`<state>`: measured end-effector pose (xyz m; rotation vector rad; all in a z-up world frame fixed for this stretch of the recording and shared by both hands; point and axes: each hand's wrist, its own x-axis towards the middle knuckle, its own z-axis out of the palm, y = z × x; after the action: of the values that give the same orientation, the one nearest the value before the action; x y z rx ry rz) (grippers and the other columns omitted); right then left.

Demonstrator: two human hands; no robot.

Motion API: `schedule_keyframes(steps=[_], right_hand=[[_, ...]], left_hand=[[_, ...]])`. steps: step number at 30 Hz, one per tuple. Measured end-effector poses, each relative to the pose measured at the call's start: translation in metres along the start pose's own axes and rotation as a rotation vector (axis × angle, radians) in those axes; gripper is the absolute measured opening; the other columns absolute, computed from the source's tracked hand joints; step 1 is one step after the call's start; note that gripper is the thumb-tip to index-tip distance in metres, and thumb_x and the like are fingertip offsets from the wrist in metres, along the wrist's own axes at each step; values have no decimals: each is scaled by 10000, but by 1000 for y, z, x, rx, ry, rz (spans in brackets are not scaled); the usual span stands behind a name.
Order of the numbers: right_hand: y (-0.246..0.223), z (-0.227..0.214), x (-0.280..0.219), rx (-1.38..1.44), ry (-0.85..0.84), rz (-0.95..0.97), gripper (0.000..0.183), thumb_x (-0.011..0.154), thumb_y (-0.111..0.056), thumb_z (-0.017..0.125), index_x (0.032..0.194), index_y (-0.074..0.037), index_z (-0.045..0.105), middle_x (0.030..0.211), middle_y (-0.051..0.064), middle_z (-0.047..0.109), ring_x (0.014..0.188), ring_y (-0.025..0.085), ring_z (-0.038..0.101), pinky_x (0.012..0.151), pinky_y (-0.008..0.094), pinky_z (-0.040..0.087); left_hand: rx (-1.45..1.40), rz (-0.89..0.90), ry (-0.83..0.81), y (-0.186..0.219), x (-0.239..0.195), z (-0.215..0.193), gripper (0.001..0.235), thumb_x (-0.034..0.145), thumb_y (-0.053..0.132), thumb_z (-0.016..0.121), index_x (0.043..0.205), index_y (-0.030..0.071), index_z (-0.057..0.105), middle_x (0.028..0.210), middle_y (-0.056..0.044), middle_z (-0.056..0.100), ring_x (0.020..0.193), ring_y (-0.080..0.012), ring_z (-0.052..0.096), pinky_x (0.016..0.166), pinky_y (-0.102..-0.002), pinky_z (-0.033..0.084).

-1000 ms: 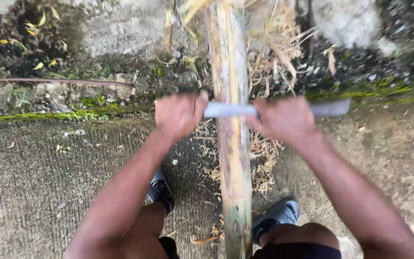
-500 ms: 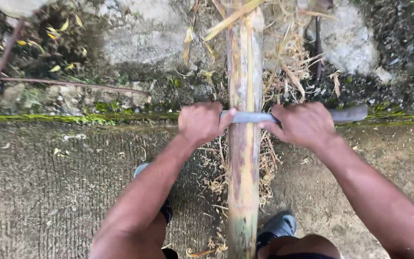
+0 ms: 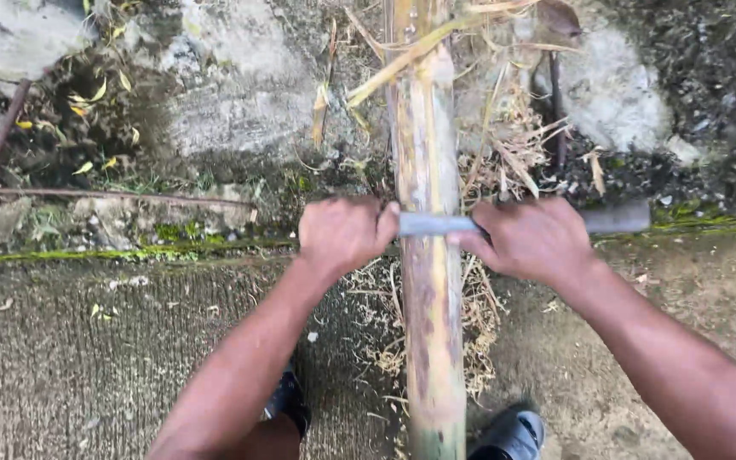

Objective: The recorder uses a machete to strip bark from a bamboo stalk or wood pole while sitting outdoors.

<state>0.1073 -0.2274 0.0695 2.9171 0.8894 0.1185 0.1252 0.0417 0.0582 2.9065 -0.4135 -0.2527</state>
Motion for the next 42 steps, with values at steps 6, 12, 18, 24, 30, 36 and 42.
schedule_keyframes(steps=[6,12,18,24,30,36,42], right_hand=[[44,10,55,-119,-65,47,707,1013,-770,293,797,-204,659,455,-39,437,341,123,363,388,362,349],[58,-13,89,-104,11,80,746,991,-799,286,901,-187,702,399,-18,454,331,128,425,417,386,387],[4,23,-21,67,-18,-6,675,981,-721,347,667,-176,591,420,-61,434,278,98,345,273,344,325],[-5,9,-27,62,-286,18,586,928,-691,397,653,-197,554,368,-53,442,247,111,380,240,342,337],[-10,-2,-33,-2,-62,-2,641,979,-683,446,662,-139,569,422,-7,518,299,163,489,309,374,403],[16,2,11,-27,-87,79,637,942,-722,396,709,-161,589,430,6,505,319,159,491,307,359,412],[18,8,3,-54,-120,6,631,1011,-694,314,686,-216,568,392,-70,438,266,83,355,242,306,314]], left_hand=[[132,93,213,-27,74,0,670,1035,569,290,729,155,720,588,-69,642,520,-270,632,534,-488,506],[73,70,275,-24,100,-37,643,1026,551,298,750,150,718,604,-79,650,549,-267,641,559,-508,498],[53,108,137,6,-6,13,623,1013,541,365,611,147,632,478,-40,567,358,-213,530,355,-442,447],[-65,191,109,6,-20,33,535,999,453,440,594,134,583,427,-10,532,289,-182,477,279,-425,411],[-68,245,378,6,-25,51,504,1015,413,445,624,133,596,501,-28,568,367,-195,519,346,-428,445],[127,110,190,-4,38,15,533,1018,436,386,653,156,654,498,-43,606,346,-216,536,332,-456,449],[21,125,247,-6,15,21,541,1026,446,381,660,169,667,495,-50,588,336,-209,511,363,-444,439]])
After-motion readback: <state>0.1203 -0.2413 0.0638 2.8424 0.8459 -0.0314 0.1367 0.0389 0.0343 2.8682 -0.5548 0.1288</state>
